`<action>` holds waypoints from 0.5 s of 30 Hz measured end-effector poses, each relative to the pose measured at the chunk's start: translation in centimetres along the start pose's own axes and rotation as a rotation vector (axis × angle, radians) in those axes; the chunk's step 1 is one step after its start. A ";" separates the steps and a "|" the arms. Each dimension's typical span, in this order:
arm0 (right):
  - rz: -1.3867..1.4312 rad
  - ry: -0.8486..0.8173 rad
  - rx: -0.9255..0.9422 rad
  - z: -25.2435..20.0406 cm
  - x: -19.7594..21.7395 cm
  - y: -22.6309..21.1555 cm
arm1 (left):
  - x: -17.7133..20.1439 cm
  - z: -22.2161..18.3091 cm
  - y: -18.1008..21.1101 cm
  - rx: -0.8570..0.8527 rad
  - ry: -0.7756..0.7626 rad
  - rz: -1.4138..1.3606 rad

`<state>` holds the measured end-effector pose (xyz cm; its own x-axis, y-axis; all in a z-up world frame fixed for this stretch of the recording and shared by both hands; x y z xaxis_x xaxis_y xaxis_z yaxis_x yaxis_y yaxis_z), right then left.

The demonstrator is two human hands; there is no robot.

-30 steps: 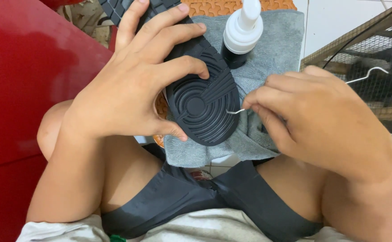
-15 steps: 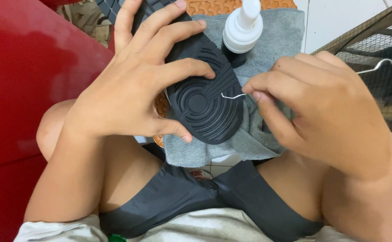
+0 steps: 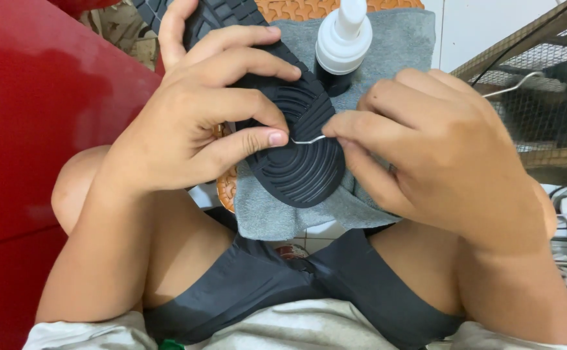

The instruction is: Applying treatment liquid to the grooves of a sneaker sole using a toothpick and wiping with a cloth.

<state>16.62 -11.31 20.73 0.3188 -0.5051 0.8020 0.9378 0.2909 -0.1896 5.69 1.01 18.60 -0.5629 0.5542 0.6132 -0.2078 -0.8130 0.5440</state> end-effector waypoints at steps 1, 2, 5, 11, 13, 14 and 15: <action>0.006 -0.025 0.003 0.0 0.2 0.1 | 0.1 -0.1 0.0 0.004 -0.003 -0.014; 0.007 -0.025 0.003 0.0 0.5 0.3 | 0.2 -0.1 -0.1 0.006 -0.003 -0.014; 0.075 -0.038 -0.047 -0.2 1.0 1.3 | 0.2 -0.2 -0.4 0.009 -0.003 -0.029; 0.091 -0.042 -0.160 -0.9 1.1 2.6 | 0.5 -0.1 -0.2 -0.009 0.030 -0.065; 0.098 -0.053 -0.166 -1.0 1.0 2.7 | 0.6 0.1 0.0 0.012 0.028 -0.087; 0.099 -0.052 -0.165 -0.9 0.9 2.6 | 0.7 0.1 -0.1 0.012 0.028 -0.085; 0.093 -0.059 -0.155 -0.8 0.9 2.4 | 0.7 0.1 -0.1 0.013 0.018 -0.086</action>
<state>19.24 -11.75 20.50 0.4004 -0.4321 0.8080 0.9162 0.2025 -0.3457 5.41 1.49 19.00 -0.5573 0.6189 0.5536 -0.2457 -0.7597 0.6020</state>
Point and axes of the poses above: each hand's wrist, its own z-axis towards the middle knuckle, its own x-axis out of the back of the hand, y = z × x, the point moved 8 cm from there along z, towards the middle knuckle, and after that the axes turned 15 degrees about y, right-handed, at the moved point
